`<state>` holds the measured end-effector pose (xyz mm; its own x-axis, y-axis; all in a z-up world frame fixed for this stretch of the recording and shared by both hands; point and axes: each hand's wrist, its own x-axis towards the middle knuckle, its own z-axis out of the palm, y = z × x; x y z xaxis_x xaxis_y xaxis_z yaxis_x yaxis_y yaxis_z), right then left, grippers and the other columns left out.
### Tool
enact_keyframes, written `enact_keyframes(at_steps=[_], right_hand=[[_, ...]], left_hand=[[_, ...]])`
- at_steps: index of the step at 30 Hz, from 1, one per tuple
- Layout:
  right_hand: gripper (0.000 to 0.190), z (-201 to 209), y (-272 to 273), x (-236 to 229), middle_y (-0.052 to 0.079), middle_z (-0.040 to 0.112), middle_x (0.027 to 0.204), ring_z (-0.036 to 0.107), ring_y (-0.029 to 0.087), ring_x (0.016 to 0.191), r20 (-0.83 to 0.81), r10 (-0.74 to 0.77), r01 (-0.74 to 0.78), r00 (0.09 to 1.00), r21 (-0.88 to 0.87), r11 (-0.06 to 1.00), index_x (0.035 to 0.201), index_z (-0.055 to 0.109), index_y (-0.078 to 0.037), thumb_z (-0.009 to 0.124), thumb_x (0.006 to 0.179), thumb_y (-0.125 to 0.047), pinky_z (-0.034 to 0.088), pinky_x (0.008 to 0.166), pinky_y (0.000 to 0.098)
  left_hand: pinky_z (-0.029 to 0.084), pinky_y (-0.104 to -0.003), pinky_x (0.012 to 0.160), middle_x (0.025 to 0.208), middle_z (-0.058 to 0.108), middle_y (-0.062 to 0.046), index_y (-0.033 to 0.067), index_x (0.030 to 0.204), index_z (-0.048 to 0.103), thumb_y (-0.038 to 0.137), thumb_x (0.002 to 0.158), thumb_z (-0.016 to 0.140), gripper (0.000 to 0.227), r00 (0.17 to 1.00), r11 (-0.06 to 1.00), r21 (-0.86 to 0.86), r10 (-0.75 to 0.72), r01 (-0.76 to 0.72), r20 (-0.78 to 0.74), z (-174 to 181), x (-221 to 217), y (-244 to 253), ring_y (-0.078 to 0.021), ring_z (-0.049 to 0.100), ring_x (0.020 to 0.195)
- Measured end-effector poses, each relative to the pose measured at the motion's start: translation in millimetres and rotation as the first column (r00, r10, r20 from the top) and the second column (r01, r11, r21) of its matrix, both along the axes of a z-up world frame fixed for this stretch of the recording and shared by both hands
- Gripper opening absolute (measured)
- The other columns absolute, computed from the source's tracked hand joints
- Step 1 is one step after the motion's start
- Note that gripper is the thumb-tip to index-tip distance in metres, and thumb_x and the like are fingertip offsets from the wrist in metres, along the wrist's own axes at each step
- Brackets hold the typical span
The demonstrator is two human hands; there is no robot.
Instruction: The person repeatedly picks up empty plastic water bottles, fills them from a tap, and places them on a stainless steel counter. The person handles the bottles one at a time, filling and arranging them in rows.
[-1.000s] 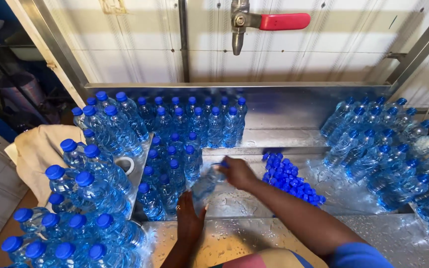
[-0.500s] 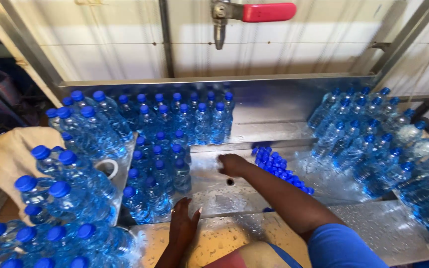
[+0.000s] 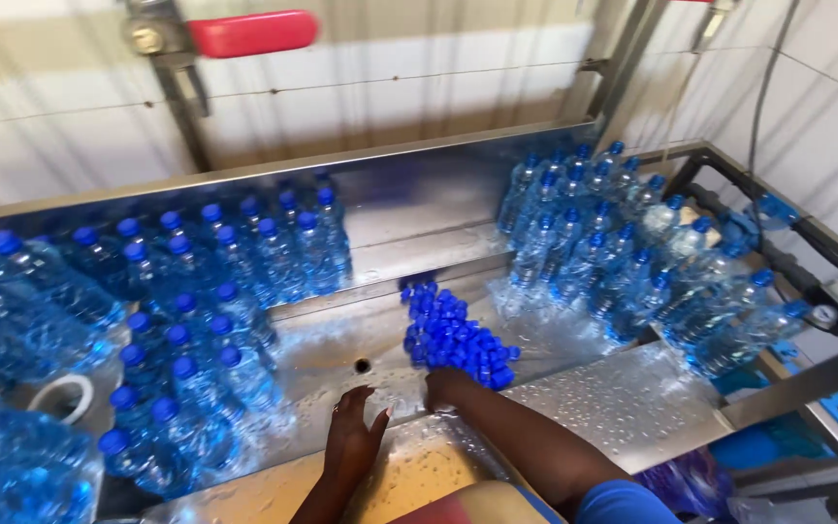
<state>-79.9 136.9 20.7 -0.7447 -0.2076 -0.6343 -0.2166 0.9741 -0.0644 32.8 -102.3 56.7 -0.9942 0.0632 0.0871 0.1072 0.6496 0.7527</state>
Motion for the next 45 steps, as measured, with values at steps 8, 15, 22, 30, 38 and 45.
enact_keyframes(at_steps=[8, 15, 22, 30, 38, 45], right_hand=[[0.049, -14, 57, 8, 0.021, 0.076, 0.131, 0.071, 0.042, 0.119, -0.013, 0.198, -0.195, 0.980, -0.251, 0.948, 0.128, 0.079, -0.006, 0.056, 0.109, -0.044, 0.054, 0.099, 0.0541], [0.015, 108, 120, 55, 0.011, 0.086, 0.107, 0.078, 0.015, 0.080, 0.464, -0.583, 0.666, 0.667, -0.722, 0.186, 0.125, 0.073, -0.009, 0.071, 0.110, -0.008, 0.055, 0.058, 0.0203], [0.045, 176, 336, 39, 0.012, 0.073, 0.093, 0.058, 0.018, 0.065, 0.415, -0.910, 0.407, 0.026, -0.836, -0.369, 0.111, 0.070, -0.007, 0.038, 0.126, -0.034, 0.046, 0.056, 0.0318], [0.038, 142, 441, -30, 0.025, 0.074, 0.131, 0.074, 0.051, 0.115, -0.506, -0.722, 0.663, 0.473, -0.335, 0.669, 0.135, 0.062, -0.002, 0.051, 0.104, -0.022, 0.062, 0.089, 0.0615], [0.043, 150, 422, -1, 0.024, 0.075, 0.123, 0.077, 0.048, 0.105, -0.624, -0.638, 0.605, 0.452, -0.311, 0.733, 0.129, 0.065, -0.004, 0.052, 0.113, -0.042, 0.062, 0.084, 0.0597], [0.022, 82, 344, 45, 0.011, 0.076, 0.112, 0.073, 0.047, 0.058, -0.906, -0.188, 0.134, 0.378, -0.148, 0.980, 0.111, 0.068, -0.015, 0.058, 0.110, -0.034, 0.051, 0.044, 0.0561]], left_hand=[[0.046, -0.042, 0.122, 0.149, 0.071, -0.007, 0.0210, 0.140, 0.074, 0.058, 0.099, 0.069, 0.055, 0.985, 0.996, -0.082, -0.022, 0.036, 0.169, -41, -34, 48, -0.0290, 0.065, 0.140], [0.044, -0.037, 0.125, 0.153, 0.071, -0.006, 0.0209, 0.140, 0.077, 0.052, 0.100, 0.068, 0.051, 0.947, 0.999, -0.035, 0.003, 0.008, 0.320, -28, -34, 81, -0.0267, 0.063, 0.145], [0.048, -0.032, 0.122, 0.152, 0.072, 0.000, 0.0234, 0.139, 0.077, 0.051, 0.100, 0.069, 0.048, 0.948, 0.998, -0.048, -0.016, 0.033, 0.319, -31, -45, 115, -0.0198, 0.068, 0.139], [0.051, -0.029, 0.114, 0.143, 0.077, 0.006, 0.0300, 0.133, 0.081, 0.059, 0.095, 0.074, 0.048, 0.944, 0.998, -0.018, -0.056, 0.066, 0.325, 4, -45, 160, -0.0138, 0.072, 0.132], [0.055, -0.030, 0.116, 0.140, 0.081, 0.004, 0.0239, 0.133, 0.080, 0.041, 0.097, 0.077, 0.039, 0.942, 0.996, 0.089, -0.026, -0.004, 0.334, -15, -37, 155, -0.0165, 0.076, 0.131], [0.060, -0.029, 0.092, 0.111, 0.092, -0.004, 0.0194, 0.114, 0.086, 0.046, 0.094, 0.081, 0.034, 0.927, 0.948, 0.292, 0.009, -0.128, 0.376, -19, -25, 132, -0.0142, 0.085, 0.103]])
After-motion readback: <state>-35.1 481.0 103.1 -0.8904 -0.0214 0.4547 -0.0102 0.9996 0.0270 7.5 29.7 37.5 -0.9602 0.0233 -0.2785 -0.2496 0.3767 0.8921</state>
